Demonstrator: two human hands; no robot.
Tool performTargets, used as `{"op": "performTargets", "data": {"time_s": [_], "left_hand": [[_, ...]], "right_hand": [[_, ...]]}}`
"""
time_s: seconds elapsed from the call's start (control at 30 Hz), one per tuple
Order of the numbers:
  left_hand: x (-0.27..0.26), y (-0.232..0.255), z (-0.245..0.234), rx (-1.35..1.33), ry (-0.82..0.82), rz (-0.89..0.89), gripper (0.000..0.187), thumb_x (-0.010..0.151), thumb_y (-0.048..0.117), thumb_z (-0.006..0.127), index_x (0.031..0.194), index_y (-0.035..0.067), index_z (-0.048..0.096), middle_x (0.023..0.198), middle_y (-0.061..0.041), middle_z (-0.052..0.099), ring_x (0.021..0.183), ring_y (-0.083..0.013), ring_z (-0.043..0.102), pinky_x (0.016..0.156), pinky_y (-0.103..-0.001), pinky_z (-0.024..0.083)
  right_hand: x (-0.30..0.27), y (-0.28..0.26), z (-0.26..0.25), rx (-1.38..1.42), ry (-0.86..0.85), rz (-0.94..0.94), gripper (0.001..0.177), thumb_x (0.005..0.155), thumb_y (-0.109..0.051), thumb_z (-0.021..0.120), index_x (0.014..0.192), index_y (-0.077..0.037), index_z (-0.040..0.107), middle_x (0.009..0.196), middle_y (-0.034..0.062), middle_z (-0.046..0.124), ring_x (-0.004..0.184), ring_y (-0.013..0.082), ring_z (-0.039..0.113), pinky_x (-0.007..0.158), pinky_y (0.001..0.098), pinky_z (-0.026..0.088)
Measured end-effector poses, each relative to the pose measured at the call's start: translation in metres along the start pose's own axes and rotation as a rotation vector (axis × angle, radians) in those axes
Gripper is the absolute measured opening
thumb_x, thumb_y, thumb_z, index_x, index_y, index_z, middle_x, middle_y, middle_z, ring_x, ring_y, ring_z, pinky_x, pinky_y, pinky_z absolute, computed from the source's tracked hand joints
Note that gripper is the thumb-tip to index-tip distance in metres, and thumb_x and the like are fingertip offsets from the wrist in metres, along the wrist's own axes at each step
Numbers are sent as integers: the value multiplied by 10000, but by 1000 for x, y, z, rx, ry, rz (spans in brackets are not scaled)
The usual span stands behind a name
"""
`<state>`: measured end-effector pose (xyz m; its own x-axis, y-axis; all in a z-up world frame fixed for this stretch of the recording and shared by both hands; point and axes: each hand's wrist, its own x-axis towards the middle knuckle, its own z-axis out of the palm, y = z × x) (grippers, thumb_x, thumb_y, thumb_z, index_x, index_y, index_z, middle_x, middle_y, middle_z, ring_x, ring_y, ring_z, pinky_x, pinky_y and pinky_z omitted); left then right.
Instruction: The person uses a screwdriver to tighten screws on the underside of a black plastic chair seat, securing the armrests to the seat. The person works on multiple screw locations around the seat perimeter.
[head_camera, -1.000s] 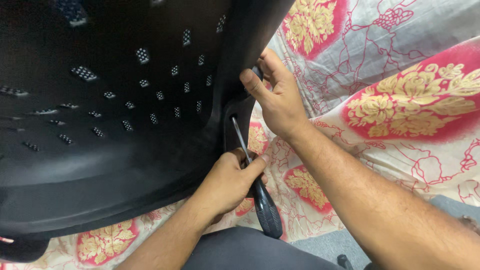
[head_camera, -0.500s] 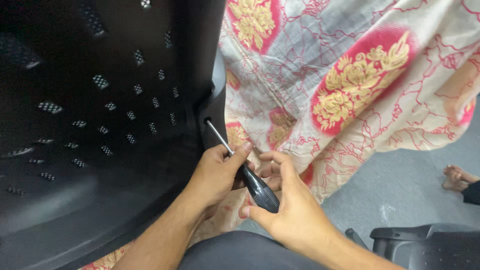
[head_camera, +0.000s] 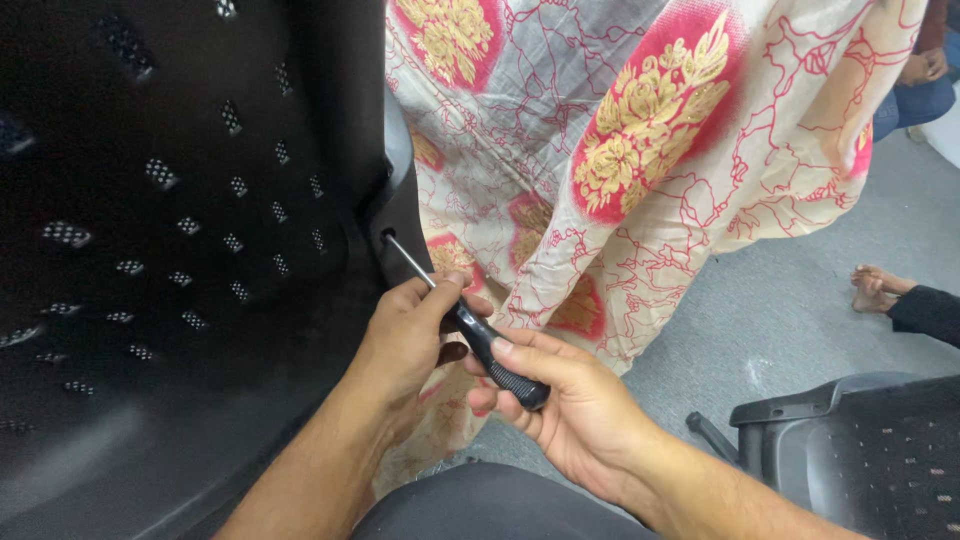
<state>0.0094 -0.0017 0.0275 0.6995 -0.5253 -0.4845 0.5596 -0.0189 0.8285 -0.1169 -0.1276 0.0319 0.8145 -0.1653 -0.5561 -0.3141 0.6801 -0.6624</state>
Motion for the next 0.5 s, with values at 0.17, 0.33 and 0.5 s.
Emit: {"op": "performTargets", "data": {"time_s": [0.17, 0.33, 0.5], "left_hand": [[5, -4, -1, 3, -29, 62, 309, 988, 331, 607, 921, 38, 677, 804, -50, 693, 725, -156, 640, 723, -340, 533], [7, -8, -5, -3, -57, 117, 323, 997, 355, 634, 924, 43, 670, 836, -51, 693, 754, -143, 634, 746, -334, 516], [3, -4, -6, -36, -78, 96, 290, 973, 348, 603, 985, 73, 693, 926, -37, 728, 840, -134, 666, 784, -326, 532]], "right_hand": [[-12, 7, 14, -687, 48, -428, 503, 889, -225, 743, 1329, -5, 636, 867, 63, 746, 735, 132, 736, 635, 251, 555], [-14, 10, 21, -1071, 208, -711, 448, 919, -243, 712, 1309, -26, 675, 806, 74, 753, 662, 92, 649, 578, 231, 527], [0, 3, 11, 102, -66, 1, 366, 1012, -327, 567, 1164, -7, 659, 829, 146, 719, 464, 65, 475, 390, 169, 337]]}}
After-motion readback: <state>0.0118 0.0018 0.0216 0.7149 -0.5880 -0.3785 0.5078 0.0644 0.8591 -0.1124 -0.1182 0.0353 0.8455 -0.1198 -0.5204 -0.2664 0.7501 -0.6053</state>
